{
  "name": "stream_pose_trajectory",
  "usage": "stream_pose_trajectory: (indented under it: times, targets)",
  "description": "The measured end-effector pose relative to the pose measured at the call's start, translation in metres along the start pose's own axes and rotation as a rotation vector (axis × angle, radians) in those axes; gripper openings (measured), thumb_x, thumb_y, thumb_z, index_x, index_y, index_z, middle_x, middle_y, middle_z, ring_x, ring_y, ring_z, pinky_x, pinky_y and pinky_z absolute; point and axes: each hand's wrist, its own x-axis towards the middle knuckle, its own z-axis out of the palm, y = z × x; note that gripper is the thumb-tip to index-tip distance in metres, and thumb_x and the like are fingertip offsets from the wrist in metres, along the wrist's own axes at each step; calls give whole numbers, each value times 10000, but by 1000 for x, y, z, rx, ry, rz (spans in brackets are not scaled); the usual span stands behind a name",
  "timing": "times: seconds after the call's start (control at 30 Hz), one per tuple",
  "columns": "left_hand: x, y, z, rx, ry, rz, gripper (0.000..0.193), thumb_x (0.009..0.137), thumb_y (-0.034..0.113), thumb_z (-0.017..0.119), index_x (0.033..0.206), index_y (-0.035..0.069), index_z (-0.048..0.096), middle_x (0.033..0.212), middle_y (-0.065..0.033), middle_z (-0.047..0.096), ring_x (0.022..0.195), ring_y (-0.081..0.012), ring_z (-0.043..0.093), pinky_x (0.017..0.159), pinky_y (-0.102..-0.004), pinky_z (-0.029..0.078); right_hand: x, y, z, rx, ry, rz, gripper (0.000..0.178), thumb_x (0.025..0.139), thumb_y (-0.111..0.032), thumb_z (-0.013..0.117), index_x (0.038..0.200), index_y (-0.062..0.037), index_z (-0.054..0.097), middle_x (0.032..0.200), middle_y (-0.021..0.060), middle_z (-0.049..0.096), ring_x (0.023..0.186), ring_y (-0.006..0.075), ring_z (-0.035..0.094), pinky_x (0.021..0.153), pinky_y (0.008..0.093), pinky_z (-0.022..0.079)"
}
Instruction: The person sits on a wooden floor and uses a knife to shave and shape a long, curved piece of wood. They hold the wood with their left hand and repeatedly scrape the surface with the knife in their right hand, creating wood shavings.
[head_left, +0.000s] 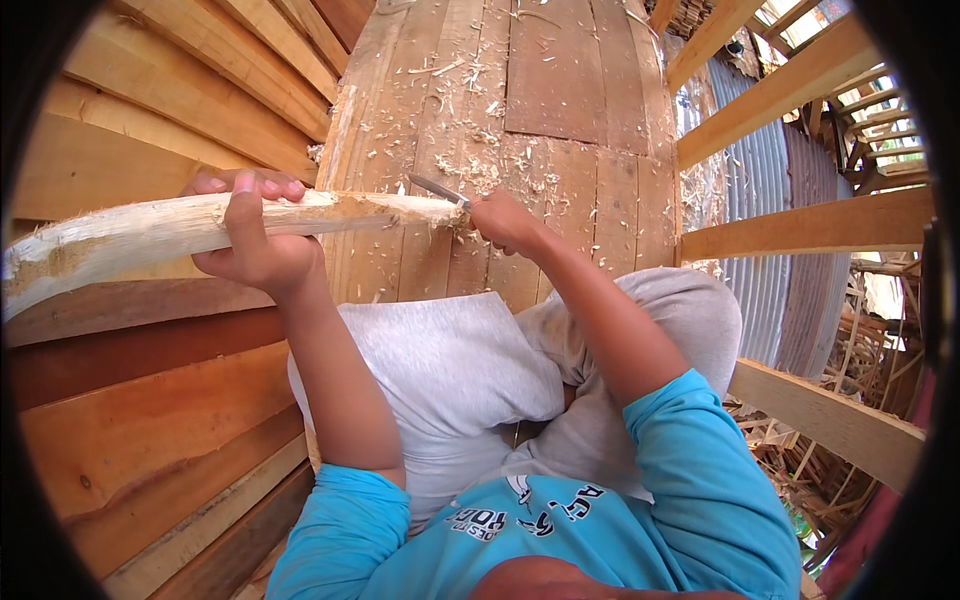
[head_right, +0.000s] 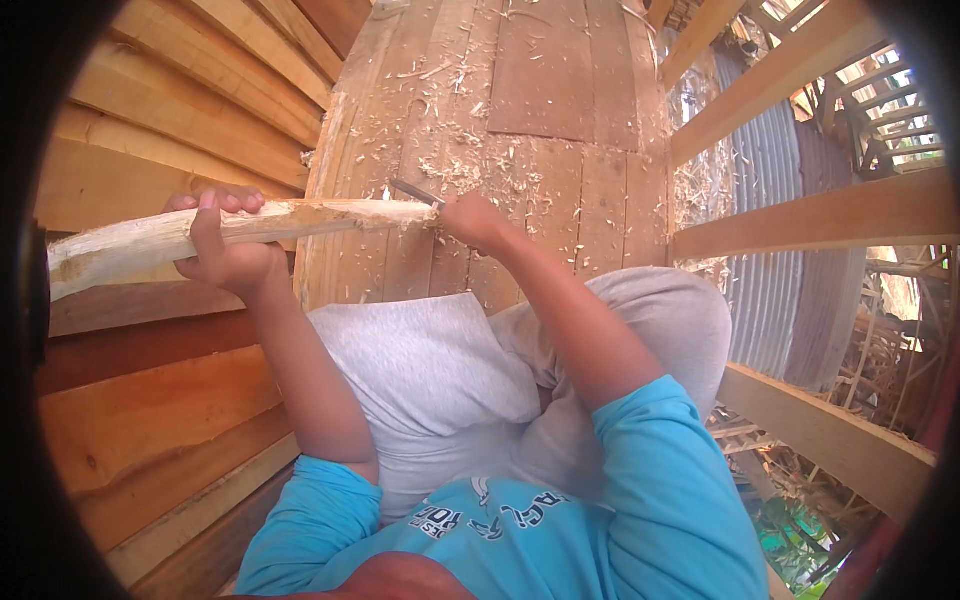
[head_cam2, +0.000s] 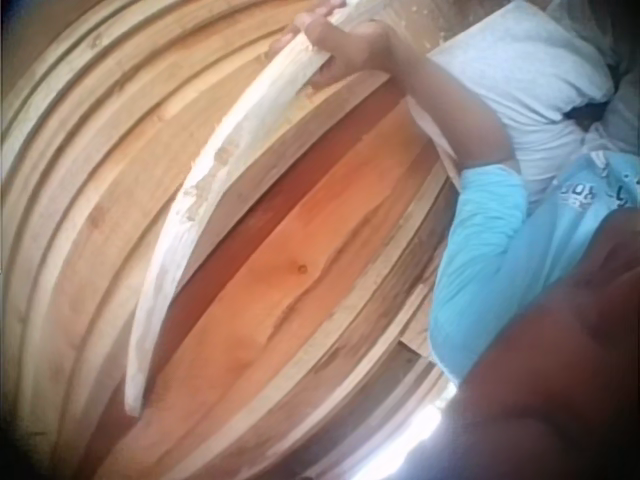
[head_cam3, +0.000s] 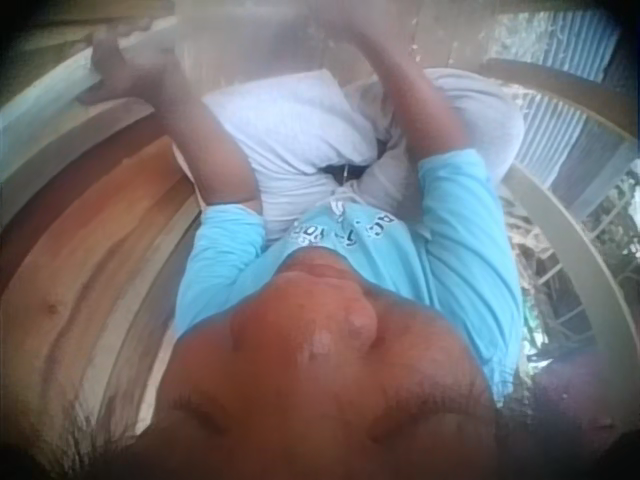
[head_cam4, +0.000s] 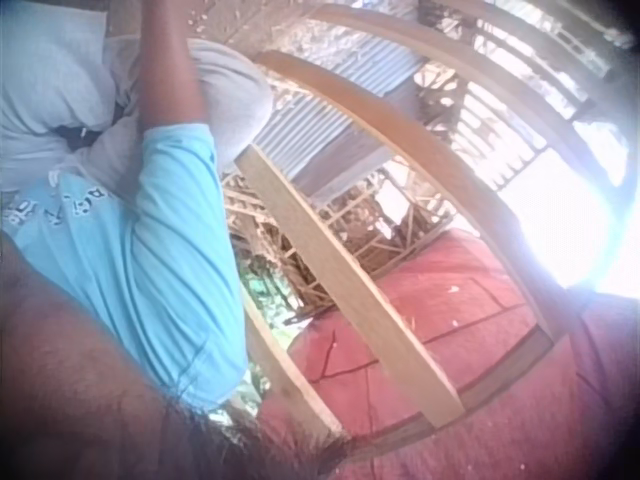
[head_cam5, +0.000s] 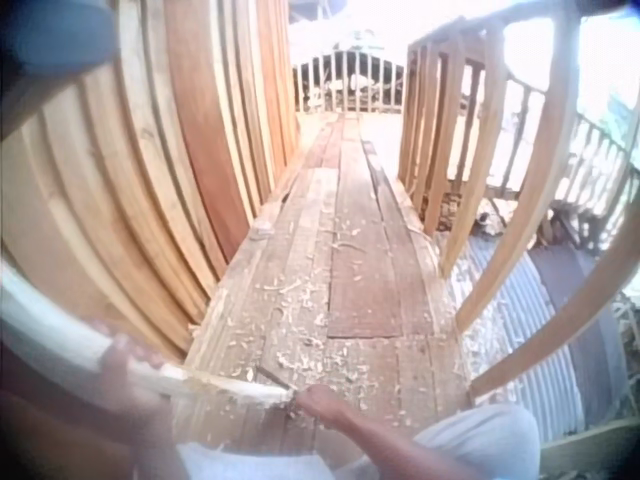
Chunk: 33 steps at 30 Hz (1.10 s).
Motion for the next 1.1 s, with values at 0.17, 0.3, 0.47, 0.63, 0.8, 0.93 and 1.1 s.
stream_pose_trajectory:
  times: [0.17, 0.3, 0.47, 0.63, 0.8, 0.93, 1.1]
  targets:
    - [1, 2, -2, -10, -25, 15, 198, 761, 32, 597, 908, 57, 466, 610, -78, 496, 511, -186, 504, 491, -319, 458, -26, 0, 24, 136, 48, 57, 549, 992, -509, 404, 735, -38, 518, 586, 20, 427, 468, 146, 385, 400, 343, 318]
    - [0, 0, -1, -61, -51, 27, 180, 768, -3, 584, 902, 47, 476, 630, -70, 500, 533, -157, 515, 473, -305, 486, -22, 4, 29, 97, 49, 46, 537, 990, -514, 407, 682, -78, 463, 549, -20, 371, 427, 130, 326, 383, 328, 280]
    - [1, 2, -1, -55, -56, 51, 170, 772, -18, 580, 897, 37, 479, 639, -71, 510, 519, -147, 514, 461, -302, 501, -18, -9, 5, 443, -332, 346, 479, 988, -491, 416, 640, -166, 355, 535, -79, 264, 420, 63, 200, 376, 267, 146]
    - [1, -2, 2, -62, -73, 32, 185, 761, -22, 572, 902, 19, 458, 630, -88, 511, 488, -162, 508, 454, -312, 498, -11, -5, -9, 614, -470, 447, 463, 987, -481, 414, 645, -179, 333, 534, -93, 235, 421, 42, 156, 371, 242, 91]
    - [5, -2, -1, -91, -165, 58, 221, 742, -41, 541, 913, 25, 417, 616, -97, 503, 474, -165, 496, 457, -316, 496, -31, -28, -34, 740, -703, 204, 494, 1006, -502, 381, 645, -168, 339, 524, -89, 219, 418, 46, 153, 365, 245, 94]
    - [4, 0, -1, -89, -180, 43, 224, 741, -50, 526, 910, 30, 402, 608, -90, 494, 480, -162, 492, 469, -314, 495, -32, -35, -61, 673, -481, -34, 513, 974, -537, 471, 651, -144, 409, 517, -75, 279, 413, 66, 206, 369, 270, 182]
    - [1, 2, 1, -64, -181, 26, 185, 746, -16, 516, 908, 45, 450, 616, -88, 490, 494, -189, 491, 493, -322, 463, 2, -4, -45, -76, 400, -124, 513, 846, -538, 646, 694, -53, 574, 597, 82, 566, 537, 213, 542, 529, 367, 433]
